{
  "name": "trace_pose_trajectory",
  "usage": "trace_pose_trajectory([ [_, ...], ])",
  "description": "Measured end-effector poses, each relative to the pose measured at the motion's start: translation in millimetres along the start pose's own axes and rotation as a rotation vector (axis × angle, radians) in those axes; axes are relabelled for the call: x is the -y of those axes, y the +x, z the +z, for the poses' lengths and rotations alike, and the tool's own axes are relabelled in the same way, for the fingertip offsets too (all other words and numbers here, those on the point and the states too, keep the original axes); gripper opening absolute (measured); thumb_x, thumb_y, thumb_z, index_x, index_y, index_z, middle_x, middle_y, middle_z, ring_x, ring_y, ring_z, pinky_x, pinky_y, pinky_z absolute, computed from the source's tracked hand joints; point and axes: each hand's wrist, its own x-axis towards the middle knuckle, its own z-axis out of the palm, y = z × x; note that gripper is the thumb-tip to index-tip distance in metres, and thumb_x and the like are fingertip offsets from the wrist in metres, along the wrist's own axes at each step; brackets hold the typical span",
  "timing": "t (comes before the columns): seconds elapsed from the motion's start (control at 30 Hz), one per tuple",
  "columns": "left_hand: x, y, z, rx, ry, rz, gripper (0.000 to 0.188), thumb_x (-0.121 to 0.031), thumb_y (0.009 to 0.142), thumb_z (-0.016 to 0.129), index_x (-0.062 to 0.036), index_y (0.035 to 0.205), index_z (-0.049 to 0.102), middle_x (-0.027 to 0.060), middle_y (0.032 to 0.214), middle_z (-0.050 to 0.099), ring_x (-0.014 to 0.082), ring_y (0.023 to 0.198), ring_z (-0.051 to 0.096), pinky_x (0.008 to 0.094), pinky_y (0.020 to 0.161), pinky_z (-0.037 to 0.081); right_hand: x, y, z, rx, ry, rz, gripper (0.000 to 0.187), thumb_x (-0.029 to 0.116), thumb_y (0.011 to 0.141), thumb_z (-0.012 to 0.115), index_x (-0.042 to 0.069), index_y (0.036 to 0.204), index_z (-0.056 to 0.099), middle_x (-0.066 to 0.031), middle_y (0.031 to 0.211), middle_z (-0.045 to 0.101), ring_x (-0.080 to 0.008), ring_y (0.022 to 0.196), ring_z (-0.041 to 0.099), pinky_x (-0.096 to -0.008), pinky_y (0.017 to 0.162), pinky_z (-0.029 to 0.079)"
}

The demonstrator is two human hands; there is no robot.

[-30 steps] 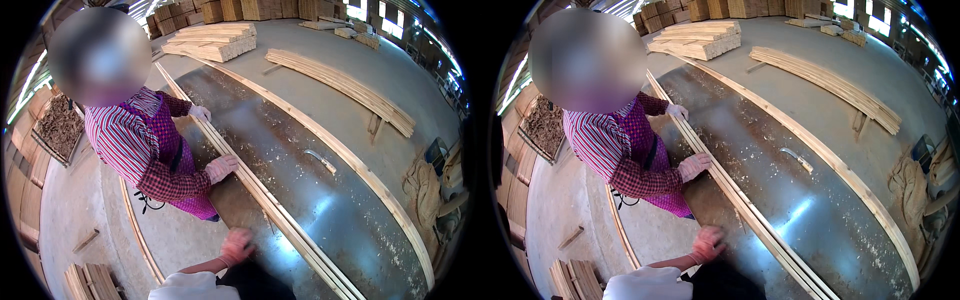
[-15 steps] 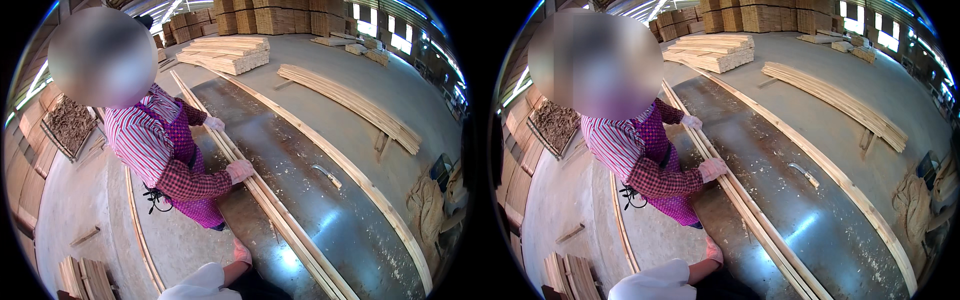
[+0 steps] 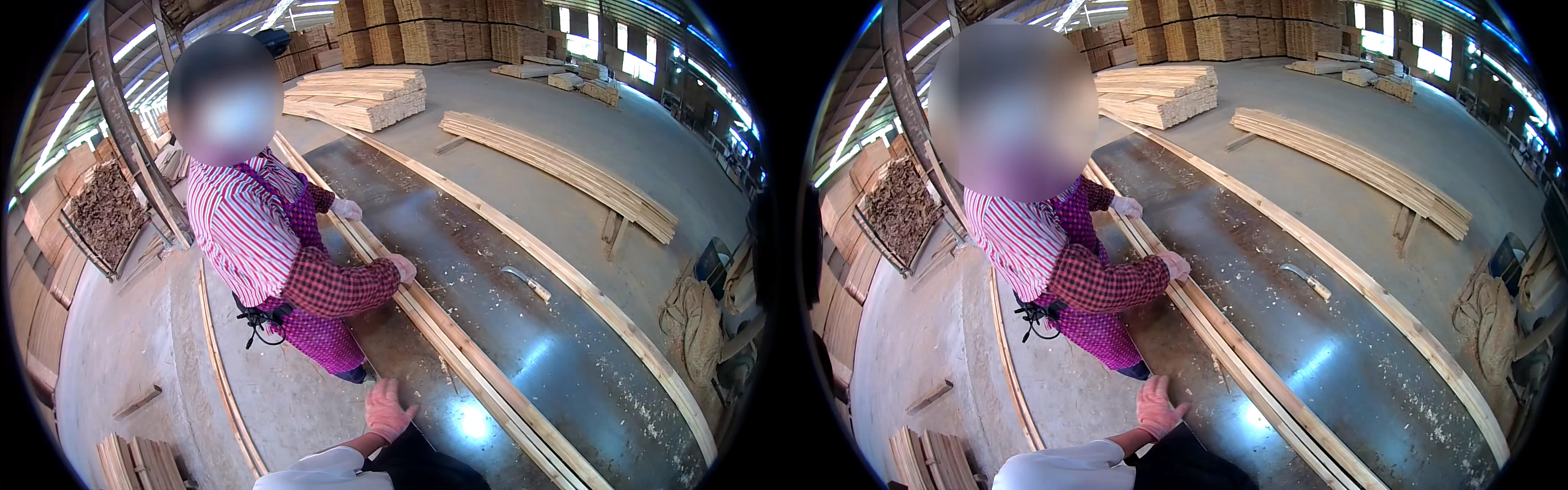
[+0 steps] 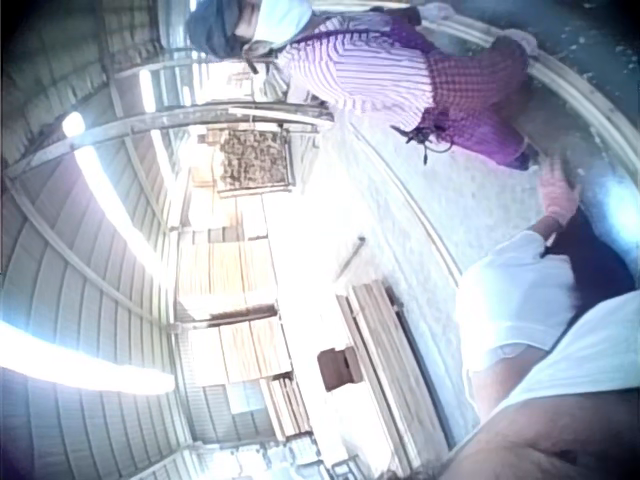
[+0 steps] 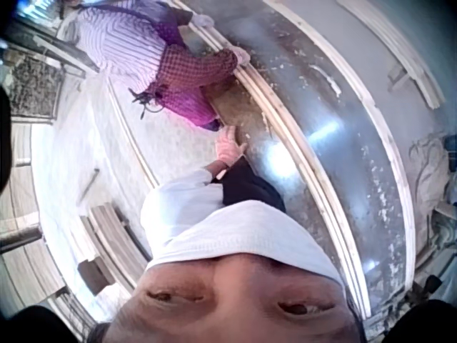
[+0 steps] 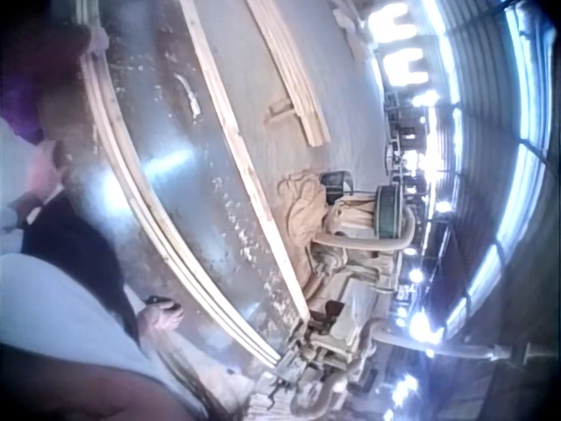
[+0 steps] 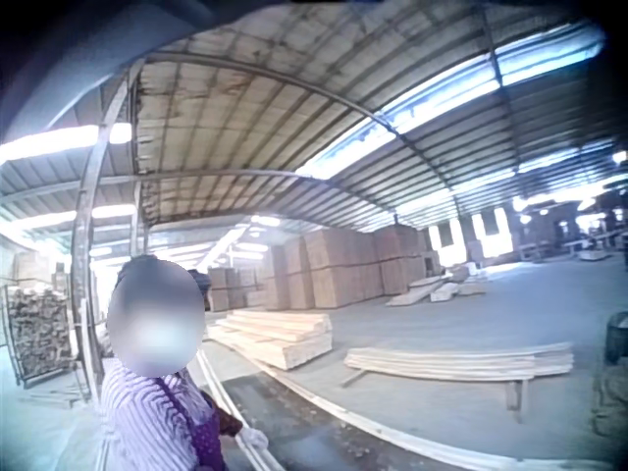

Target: The person feeds wood strips into a machine and then works with another person to align and move the processed strips on a workbench.

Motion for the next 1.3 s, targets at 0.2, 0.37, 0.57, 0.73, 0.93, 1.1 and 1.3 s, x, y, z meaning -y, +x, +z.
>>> trace_pose_trajectory([
  [0.2, -19, 0, 39, 0.219, 0.245, 0.609, 0.081, -0.06, 0.092, 0.055, -0.0083, 0.153, 0.04, 0.0184, 0.159, 0.036, 0.0355, 0.15, 0.028, 0.0492, 0.125, 0.015, 7, -6, -16, 0.035, -0.038, 0.003, 0.049, 0.045, 0.097, 0.059, 0.006, 0.124, 0.067, -0.0236, 0.124, 0.065, -0.042, 0.113, 0.061, -0.0523, 0.1, 0.046],
  [0.37, -48, 0, 72, 0.212, 0.142, 0.912, 0.077, -0.061, 0.096, 0.046, -0.0098, 0.153, 0.039, 0.018, 0.161, 0.033, 0.0345, 0.15, 0.027, 0.0487, 0.126, 0.014, -18, -18, 7, 0.059, -0.113, 0.017, 0.048, 0.045, 0.097, 0.059, 0.006, 0.125, 0.067, -0.0236, 0.126, 0.064, -0.0417, 0.115, 0.06, -0.0524, 0.101, 0.045],
  [0.57, -61, 4, 66, 0.244, 0.143, 0.951, 0.075, -0.061, 0.097, 0.046, -0.0094, 0.151, 0.041, 0.0166, 0.16, 0.035, 0.0337, 0.149, 0.028, 0.0494, 0.125, 0.015, -20, -21, 13, 0.04, -0.152, 0.077, 0.048, 0.045, 0.097, 0.059, 0.007, 0.125, 0.067, -0.0236, 0.128, 0.063, -0.0414, 0.117, 0.059, -0.0525, 0.102, 0.045],
  [0.73, -67, 7, 60, 0.245, 0.134, 0.952, 0.075, -0.062, 0.095, 0.049, -0.0103, 0.15, 0.044, 0.0166, 0.156, 0.039, 0.0342, 0.147, 0.032, 0.0501, 0.124, 0.018, -31, -14, 22, 0.006, -0.226, 0.195, 0.048, 0.045, 0.096, 0.059, 0.007, 0.126, 0.067, -0.0236, 0.13, 0.063, -0.0411, 0.119, 0.059, -0.0526, 0.104, 0.044],
  [0.93, -67, 10, 71, 0.214, 0.175, 0.953, 0.08, -0.066, 0.092, 0.051, -0.0121, 0.15, 0.044, 0.0168, 0.156, 0.038, 0.0356, 0.147, 0.032, 0.0528, 0.123, 0.018, -37, -11, 23, 0.016, -0.263, 0.358, 0.048, 0.044, 0.097, 0.058, 0.01, 0.13, 0.064, -0.0233, 0.137, 0.058, -0.0403, 0.128, 0.052, -0.0523, 0.109, 0.039],
  [1.1, -67, 12, 69, 0.167, 0.145, 0.959, 0.08, -0.067, 0.089, 0.053, -0.0117, 0.147, 0.048, 0.0174, 0.155, 0.04, 0.0356, 0.146, 0.034, 0.0541, 0.122, 0.019, -13, 3, 4, 0.071, -0.274, 0.36, 0.047, 0.04, 0.097, 0.058, 0.007, 0.13, 0.062, -0.0208, 0.134, 0.06, -0.0407, 0.125, 0.053, -0.0509, 0.109, 0.039],
  [1.3, -61, 16, 78, 0.102, 0.156, 1.012, 0.083, -0.069, 0.084, 0.058, -0.0111, 0.143, 0.052, 0.0174, 0.15, 0.044, 0.0364, 0.143, 0.037, 0.056, 0.121, 0.02, -51, 25, 1, -0.059, 0.513, 0.801, 0.046, 0.038, 0.097, 0.058, 0.006, 0.13, 0.061, -0.0178, 0.134, 0.059, -0.0388, 0.123, 0.054, -0.0507, 0.107, 0.04],
])
